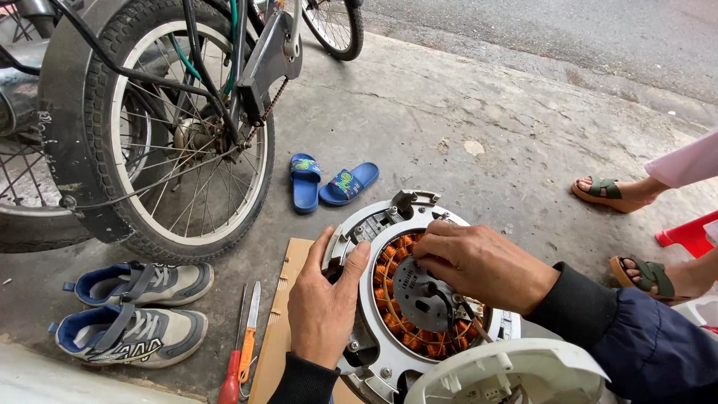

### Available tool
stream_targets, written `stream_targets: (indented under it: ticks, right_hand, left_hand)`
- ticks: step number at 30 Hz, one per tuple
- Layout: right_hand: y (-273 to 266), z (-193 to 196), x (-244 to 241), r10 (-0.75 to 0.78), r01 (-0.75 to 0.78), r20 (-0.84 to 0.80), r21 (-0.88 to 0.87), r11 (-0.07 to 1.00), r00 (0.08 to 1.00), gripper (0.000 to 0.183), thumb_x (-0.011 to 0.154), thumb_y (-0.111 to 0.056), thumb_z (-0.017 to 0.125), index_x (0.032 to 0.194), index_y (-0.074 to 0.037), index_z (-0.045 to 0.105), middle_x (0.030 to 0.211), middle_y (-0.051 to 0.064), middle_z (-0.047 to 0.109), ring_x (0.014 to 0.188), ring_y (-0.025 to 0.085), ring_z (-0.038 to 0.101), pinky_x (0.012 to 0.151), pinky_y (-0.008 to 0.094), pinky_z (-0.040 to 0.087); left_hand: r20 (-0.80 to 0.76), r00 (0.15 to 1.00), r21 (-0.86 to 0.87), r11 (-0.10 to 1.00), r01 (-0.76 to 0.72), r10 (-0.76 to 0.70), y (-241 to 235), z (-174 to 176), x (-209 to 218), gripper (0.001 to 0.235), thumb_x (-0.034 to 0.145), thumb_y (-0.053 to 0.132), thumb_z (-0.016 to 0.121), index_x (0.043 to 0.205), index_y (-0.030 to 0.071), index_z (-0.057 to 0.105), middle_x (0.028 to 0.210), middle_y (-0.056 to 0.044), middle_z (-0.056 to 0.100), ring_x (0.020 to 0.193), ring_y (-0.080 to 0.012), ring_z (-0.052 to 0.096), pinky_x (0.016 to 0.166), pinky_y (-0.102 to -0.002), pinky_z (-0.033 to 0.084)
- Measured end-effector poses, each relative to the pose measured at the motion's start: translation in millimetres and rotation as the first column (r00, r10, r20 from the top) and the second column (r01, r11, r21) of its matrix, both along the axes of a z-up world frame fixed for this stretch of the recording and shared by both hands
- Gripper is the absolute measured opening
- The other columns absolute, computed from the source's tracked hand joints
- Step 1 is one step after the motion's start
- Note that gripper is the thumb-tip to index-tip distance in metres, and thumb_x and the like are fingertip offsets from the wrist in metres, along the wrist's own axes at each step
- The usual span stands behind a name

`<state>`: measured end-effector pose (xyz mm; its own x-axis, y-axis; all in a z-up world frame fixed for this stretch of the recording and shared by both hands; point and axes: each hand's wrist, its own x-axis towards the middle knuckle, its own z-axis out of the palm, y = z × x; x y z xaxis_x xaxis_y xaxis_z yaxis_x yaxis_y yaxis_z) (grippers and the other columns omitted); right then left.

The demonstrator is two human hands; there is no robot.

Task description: The person disassembles an electric motor, removes the stator, and uses a multimeter to test the electrical connections. They then reassemble the motor housing and use a power drill to secure the components.

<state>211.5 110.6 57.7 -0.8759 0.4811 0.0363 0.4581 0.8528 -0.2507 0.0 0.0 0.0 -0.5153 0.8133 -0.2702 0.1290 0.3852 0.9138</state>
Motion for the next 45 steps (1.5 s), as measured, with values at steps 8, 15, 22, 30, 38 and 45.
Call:
stream_targets:
  ticks: [8, 15, 22, 30, 38, 45]
  right_hand:
    - [-2, -4, 0, 0.094, -0.096, 0.031, 0.075, 0.993, 0.995, 0.018, 0.111, -0.023, 0.063, 0.115, -0.009, 0.073, 0.1, 0.004, 0.072, 0.072, 0.019, 0.073, 0.063, 0.038, 0.064]
    - [-7, -7, 0, -0.06, 0.059, 0.021, 0.018, 0.998, 0.998, 0.024, 0.112, -0.035, 0.063, 0.1, -0.015, 0.068, 0.092, -0.001, 0.069, 0.069, 0.02, 0.07, 0.061, 0.042, 0.056]
    - [-10, 1, 7, -0.049, 0.05, 0.042, -0.024, 0.998, 0.998, 0.034, 0.114, -0.028, 0.051, 0.132, -0.011, 0.072, 0.11, 0.003, 0.077, 0.086, 0.022, 0.08, 0.076, 0.042, 0.065]
    - [-11, 3, 5, -0.027, 0.027, -0.008, 0.01, 1.0, 1.0, 0.024, 0.111, -0.024, 0.06, 0.129, -0.016, 0.072, 0.111, 0.003, 0.074, 0.083, 0.029, 0.075, 0.066, 0.048, 0.056]
    - [-4, -6, -3, 0.012, -0.023, 0.087, 0.121, 0.992, 0.996, 0.017, 0.112, -0.029, 0.06, 0.116, -0.016, 0.07, 0.101, 0.001, 0.07, 0.069, 0.023, 0.07, 0.054, 0.043, 0.057]
    - [-2, -9, -5, -0.044, 0.029, 0.173, 0.087, 0.996, 0.984, 0.014, 0.11, -0.03, 0.064, 0.112, -0.017, 0.067, 0.099, 0.001, 0.069, 0.067, 0.023, 0.068, 0.057, 0.044, 0.056]
  left_hand:
    - [-0.016, 1.0, 0.053, 0.998, -0.014, 0.015, 0, -7, 1, 0.088, 0.082, 0.077, 0.063, 0.157, 0.032, 0.063, 0.155, -0.002, 0.073, 0.136, -0.0214, 0.073, 0.109, -0.04, 0.056]
    - [0.002, 1.0, 0.057, 0.998, -0.009, 0.009, 0, -6, -1, 0.086, 0.082, 0.075, 0.065, 0.157, 0.032, 0.063, 0.148, 0.001, 0.078, 0.137, -0.0203, 0.074, 0.111, -0.039, 0.057]
    - [0.004, 1.0, 0.059, 0.998, -0.013, 0.013, 0, -10, -4, 0.086, 0.083, 0.075, 0.065, 0.156, 0.031, 0.064, 0.147, 0.002, 0.079, 0.137, -0.0202, 0.073, 0.111, -0.039, 0.055]
    - [0.008, 1.0, 0.062, 0.998, -0.009, 0.009, 0, -10, -7, 0.089, 0.082, 0.077, 0.064, 0.159, 0.03, 0.062, 0.152, -0.001, 0.075, 0.14, -0.0207, 0.071, 0.113, -0.04, 0.055]
    - [0.009, 1.0, 0.06, 0.998, -0.01, 0.009, -1, -9, -8, 0.089, 0.082, 0.076, 0.063, 0.158, 0.031, 0.062, 0.149, 0.0, 0.077, 0.133, -0.0186, 0.076, 0.108, -0.038, 0.059]
    - [0.031, 0.999, 0.022, 1.0, -0.016, 0.016, -4, -4, -10, 0.09, 0.081, 0.075, 0.064, 0.16, 0.032, 0.061, 0.146, 0.0, 0.079, 0.127, -0.018, 0.079, 0.106, -0.037, 0.06]
